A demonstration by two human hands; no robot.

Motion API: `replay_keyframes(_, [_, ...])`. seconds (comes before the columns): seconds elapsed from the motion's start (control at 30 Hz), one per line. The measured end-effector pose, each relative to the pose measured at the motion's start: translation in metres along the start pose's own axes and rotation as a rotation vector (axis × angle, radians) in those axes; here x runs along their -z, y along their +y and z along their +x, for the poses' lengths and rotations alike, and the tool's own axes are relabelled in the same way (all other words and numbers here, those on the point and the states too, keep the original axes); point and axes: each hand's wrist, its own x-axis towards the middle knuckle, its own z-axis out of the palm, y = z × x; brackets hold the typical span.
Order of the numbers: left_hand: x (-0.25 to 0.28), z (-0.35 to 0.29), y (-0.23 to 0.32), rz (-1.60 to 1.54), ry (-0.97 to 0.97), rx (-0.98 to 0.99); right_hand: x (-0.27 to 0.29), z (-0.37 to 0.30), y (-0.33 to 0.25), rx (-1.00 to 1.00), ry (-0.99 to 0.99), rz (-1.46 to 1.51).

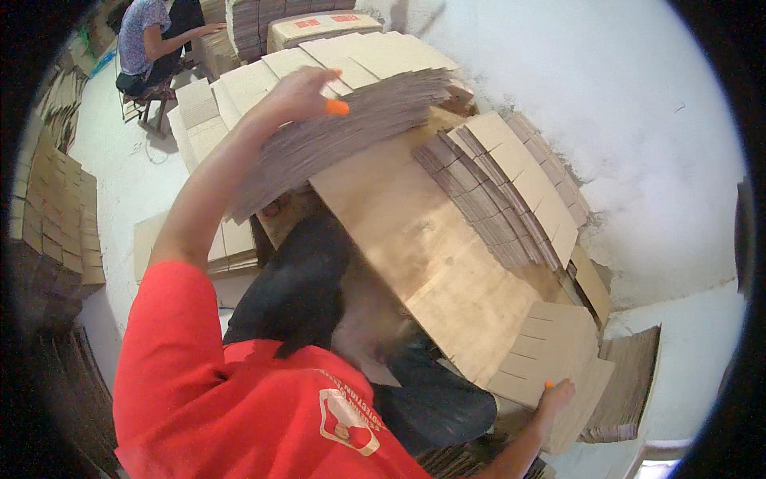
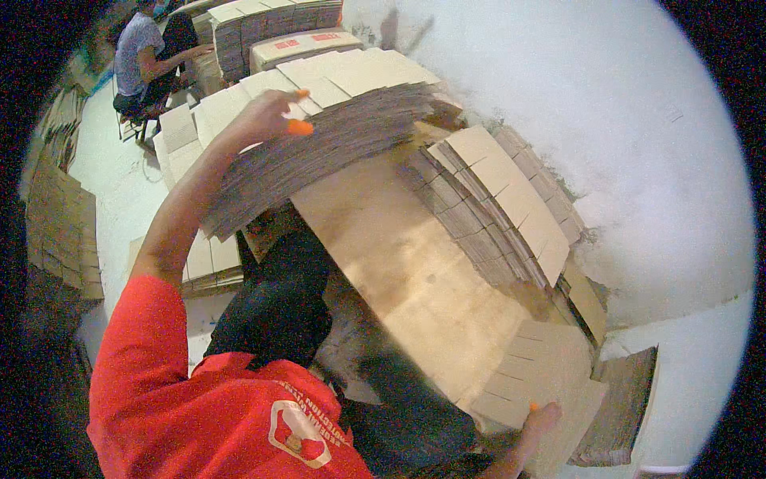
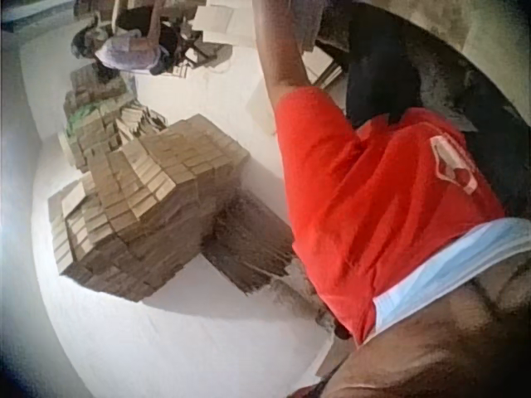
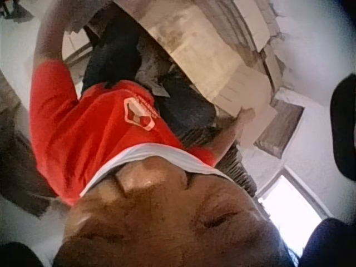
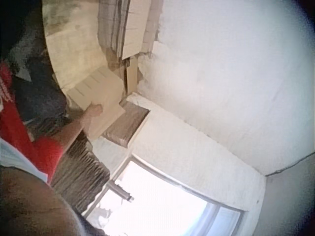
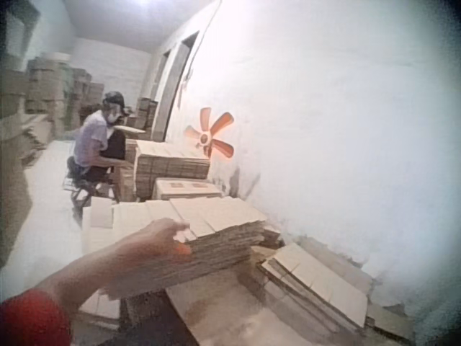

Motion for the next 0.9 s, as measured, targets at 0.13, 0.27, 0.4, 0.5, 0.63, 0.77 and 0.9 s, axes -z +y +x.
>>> replay_keyframes(0.13, [0.02, -0.057, -0.079, 0.501, 0.737, -0.057, 0.045, -0.006, -0.035, -0.019, -0.063, 0.016])
replay_keyframes(0.27, [0.053, -0.105, -0.142, 0.583, 0.586, 0.602, 0.06, -0.005, -0.03, -0.038, -0.265, -0.014])
replay_keyframes(0.4, [0.071, -0.117, -0.249, 0.216, 0.318, 0.769, 0.046, 0.003, -0.035, -0.077, -0.255, -0.022])
replay_keyframes(0.5, [0.071, -0.12, -0.226, -0.259, 0.211, 0.867, 0.035, 0.006, -0.015, -0.066, -0.253, -0.028])
replay_keyframes(0.63, [0.058, -0.127, -0.249, -0.669, 0.638, 0.635, 0.02, 0.004, 0.003, 0.01, -0.103, 0.092])
replay_keyframes(0.77, [0.044, -0.114, -0.275, -0.792, 0.622, 0.588, 0.006, 0.0, 0.026, -0.117, 0.018, 0.171])
replay_keyframes(0.9, [-0.019, -0.085, -0.289, -0.907, 0.36, 0.581, -0.006, -0.01, 0.086, -0.153, 0.08, 0.071])
